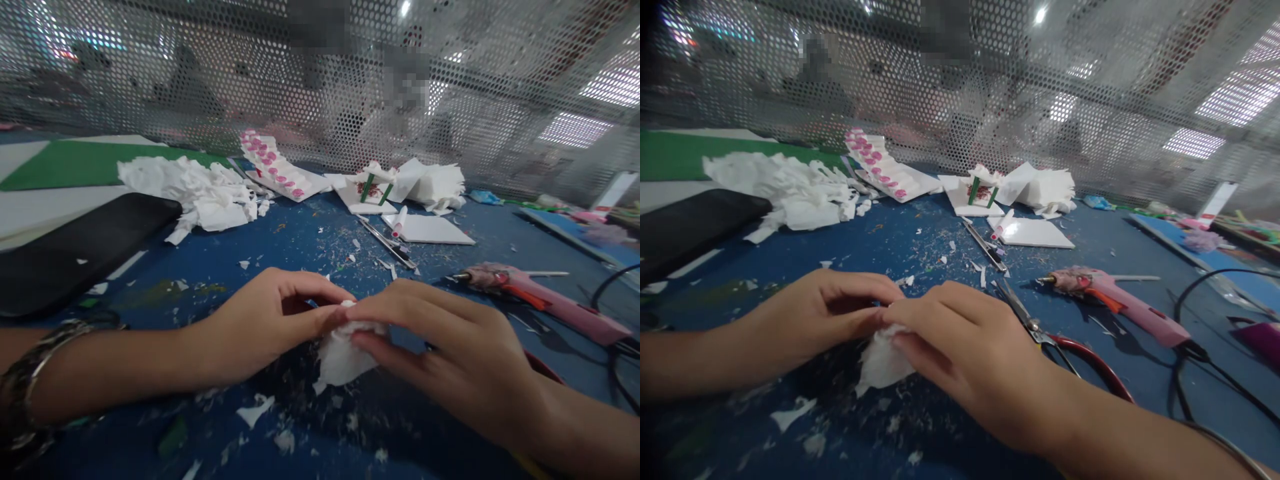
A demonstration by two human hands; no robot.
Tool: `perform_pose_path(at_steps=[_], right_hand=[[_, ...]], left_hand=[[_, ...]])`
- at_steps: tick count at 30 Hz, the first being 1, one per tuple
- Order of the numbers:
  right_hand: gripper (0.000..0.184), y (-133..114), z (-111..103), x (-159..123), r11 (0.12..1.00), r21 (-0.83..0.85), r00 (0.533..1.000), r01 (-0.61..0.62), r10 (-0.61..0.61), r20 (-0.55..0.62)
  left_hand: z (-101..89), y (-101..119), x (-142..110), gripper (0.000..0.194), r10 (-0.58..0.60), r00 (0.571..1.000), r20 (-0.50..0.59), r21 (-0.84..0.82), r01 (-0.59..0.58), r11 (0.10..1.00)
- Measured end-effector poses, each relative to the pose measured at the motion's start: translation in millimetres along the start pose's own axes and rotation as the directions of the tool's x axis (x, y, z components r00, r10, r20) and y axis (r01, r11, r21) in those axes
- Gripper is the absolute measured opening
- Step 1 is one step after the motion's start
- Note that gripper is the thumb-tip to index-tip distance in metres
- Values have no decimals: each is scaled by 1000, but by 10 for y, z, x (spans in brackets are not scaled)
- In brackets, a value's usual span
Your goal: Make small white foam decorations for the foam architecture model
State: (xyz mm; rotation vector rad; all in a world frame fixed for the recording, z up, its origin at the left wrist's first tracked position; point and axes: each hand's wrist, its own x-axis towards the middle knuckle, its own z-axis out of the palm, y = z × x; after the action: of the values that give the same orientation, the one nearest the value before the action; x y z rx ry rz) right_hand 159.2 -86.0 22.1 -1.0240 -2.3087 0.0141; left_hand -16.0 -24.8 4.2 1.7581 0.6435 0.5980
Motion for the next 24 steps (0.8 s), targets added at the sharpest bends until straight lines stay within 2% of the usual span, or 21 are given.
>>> perform_pose_path(at_steps=[3,6,9,12,18,24], right_hand=[[15,-14,-23,-4,995,-99,1000,28,-29,-7],[16,-7,-59,-19,974,-195,993,119,-118,17],[16,15,-84,-29,953,-222,979,204,-202,33],[15,28,-88,-22,950,-203,971,238,-233,51],[9,21,-58,17,958,-202,978,204,-193,74],[16,39,-36,33,967,-199,986,161,-147,84]], left_hand=[[-8,3,10,12,-39,999,27,-64,40,997],[-9,12,26,13,-42,997,60,-104,48,993],[-7,13,32,12,-42,997,70,-94,48,994],[2,9,23,11,-41,997,71,-69,46,997],[30,21,13,13,-15,995,94,-16,16,1000],[33,12,-11,16,130,988,79,154,-141,978]])
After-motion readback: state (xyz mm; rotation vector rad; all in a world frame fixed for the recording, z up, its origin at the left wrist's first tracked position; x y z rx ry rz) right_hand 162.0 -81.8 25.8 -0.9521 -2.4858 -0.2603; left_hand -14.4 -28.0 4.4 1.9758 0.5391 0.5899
